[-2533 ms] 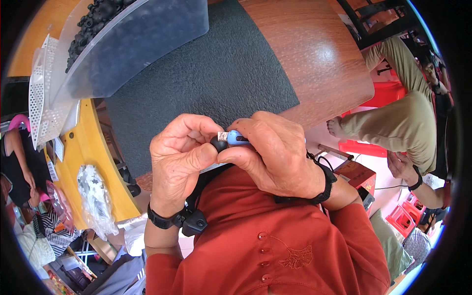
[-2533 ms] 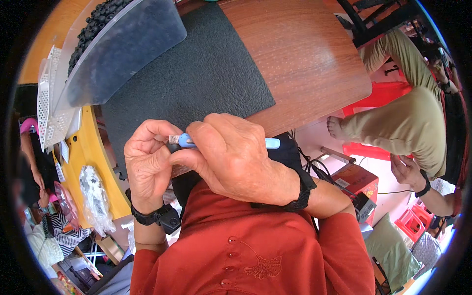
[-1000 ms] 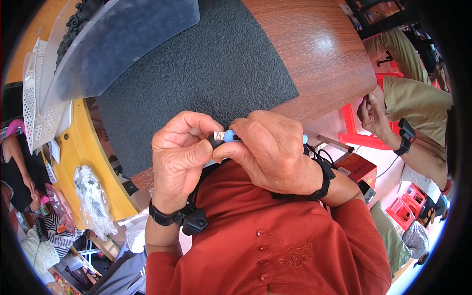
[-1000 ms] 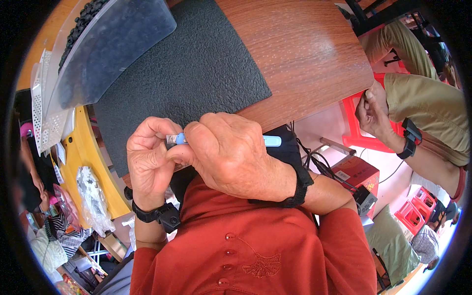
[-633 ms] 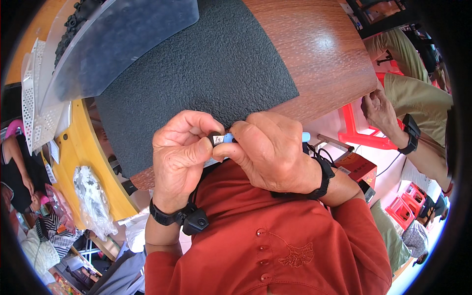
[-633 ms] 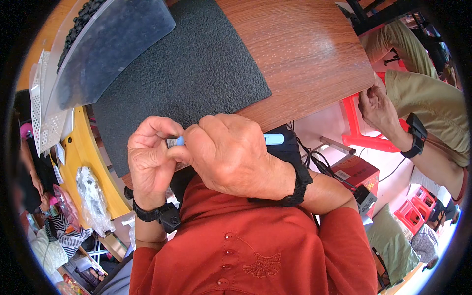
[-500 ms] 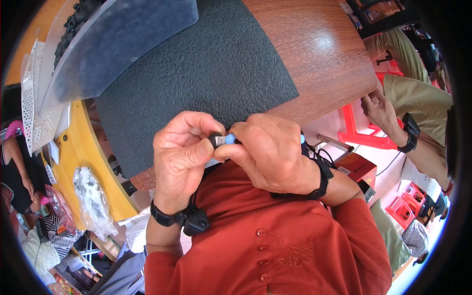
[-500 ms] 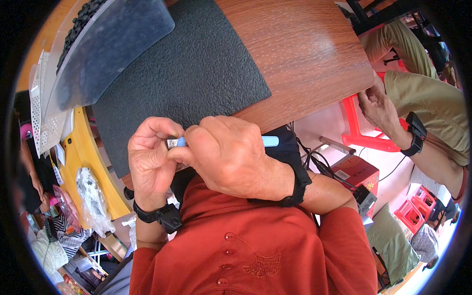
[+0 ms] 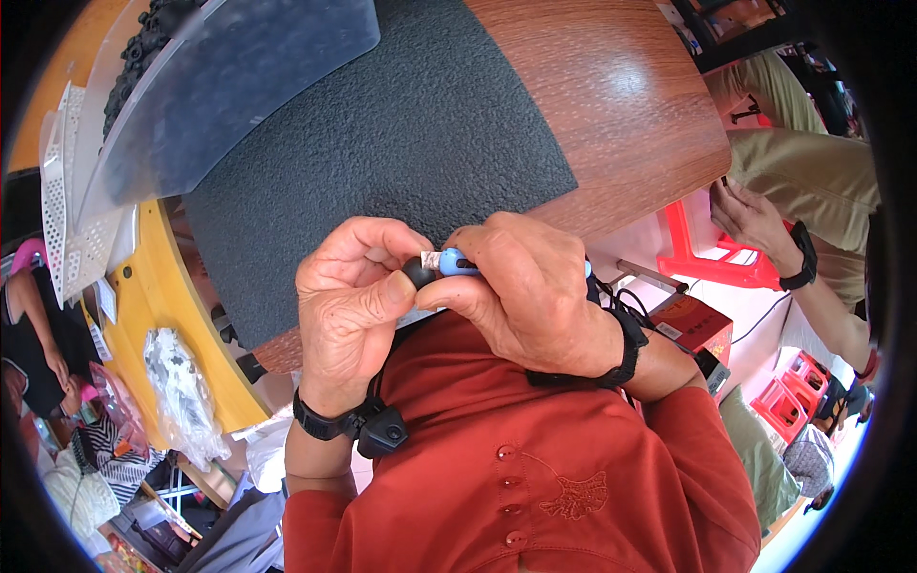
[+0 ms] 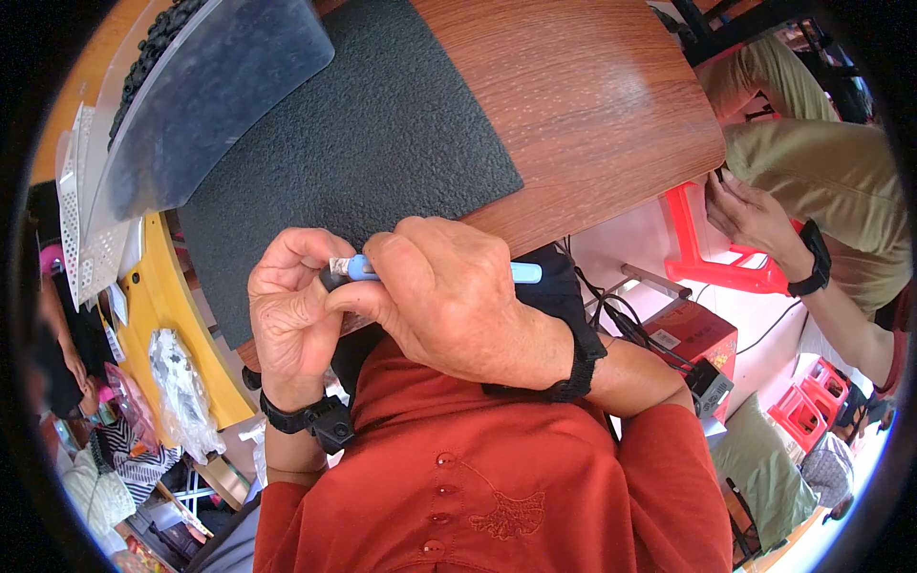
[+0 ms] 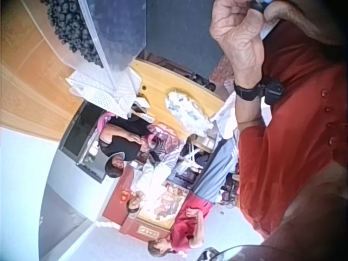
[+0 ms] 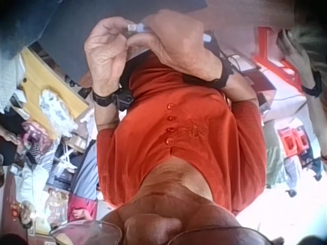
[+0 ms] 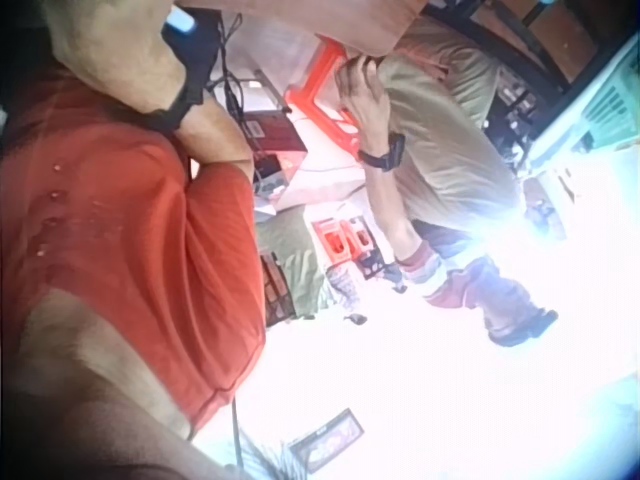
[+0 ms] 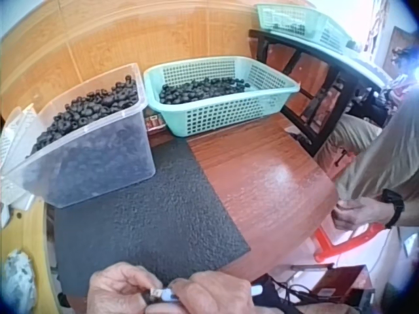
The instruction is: Trimming excess material from black shoe components using a small hand-held cutter.
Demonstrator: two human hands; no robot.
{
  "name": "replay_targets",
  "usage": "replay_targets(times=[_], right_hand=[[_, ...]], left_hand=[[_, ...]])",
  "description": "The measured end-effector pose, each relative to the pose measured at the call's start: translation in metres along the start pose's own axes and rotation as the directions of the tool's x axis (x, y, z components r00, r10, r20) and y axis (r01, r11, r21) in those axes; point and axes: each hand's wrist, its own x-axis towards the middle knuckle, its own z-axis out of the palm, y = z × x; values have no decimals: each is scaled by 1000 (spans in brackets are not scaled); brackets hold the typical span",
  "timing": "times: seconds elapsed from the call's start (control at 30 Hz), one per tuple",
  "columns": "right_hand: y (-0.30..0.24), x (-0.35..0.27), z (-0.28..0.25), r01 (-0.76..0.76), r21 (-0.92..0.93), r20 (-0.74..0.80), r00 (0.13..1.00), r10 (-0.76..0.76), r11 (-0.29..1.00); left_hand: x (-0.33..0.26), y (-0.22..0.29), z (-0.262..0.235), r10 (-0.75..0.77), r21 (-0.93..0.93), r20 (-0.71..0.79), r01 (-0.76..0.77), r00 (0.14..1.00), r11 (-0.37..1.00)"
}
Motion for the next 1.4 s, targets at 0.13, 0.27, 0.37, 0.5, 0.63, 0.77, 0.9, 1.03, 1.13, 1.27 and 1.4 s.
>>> replay_targets(times=[0.13,0.27,0.37,0.5,0.63,0.77,0.9,1.03,1.13,1.27,1.4], right_hand=[[0,-1,-2,8,-27,20,1000,-7,1000],[1,1,-4,17,-54,37,999,-16,998],[2,2,-5,53,-77,41,998,-50,996],[-2,5,-14,66,-50,67,996,-62,997],[1,4,-17,21,27,42,999,-23,999],[7,-7,-19,-46,69,48,998,42,997],[7,-7,-22,-80,97,38,996,76,992],[4,-8,-23,-81,123,41,996,76,989],[5,-8,-26,-97,132,40,995,93,986],[10,-10,-27,-116,116,26,993,114,986],[11,-7,-25,-132,117,77,989,123,984]], left_hand=[[0,-1,3,22,22,-17,-21,1000,1000],[3,-1,4,35,63,-16,-33,999,997],[2,0,5,21,89,-36,-17,999,996],[0,8,13,6,139,-66,4,998,990],[10,36,25,136,244,-15,-128,991,961],[34,84,60,270,495,75,-271,960,826],[92,122,90,348,670,153,-356,925,651],[164,158,95,346,734,212,-383,914,561],[195,167,99,405,783,163,-367,900,503],[180,196,76,490,861,227,-409,842,303],[130,221,37,404,907,144,-284,903,312]])
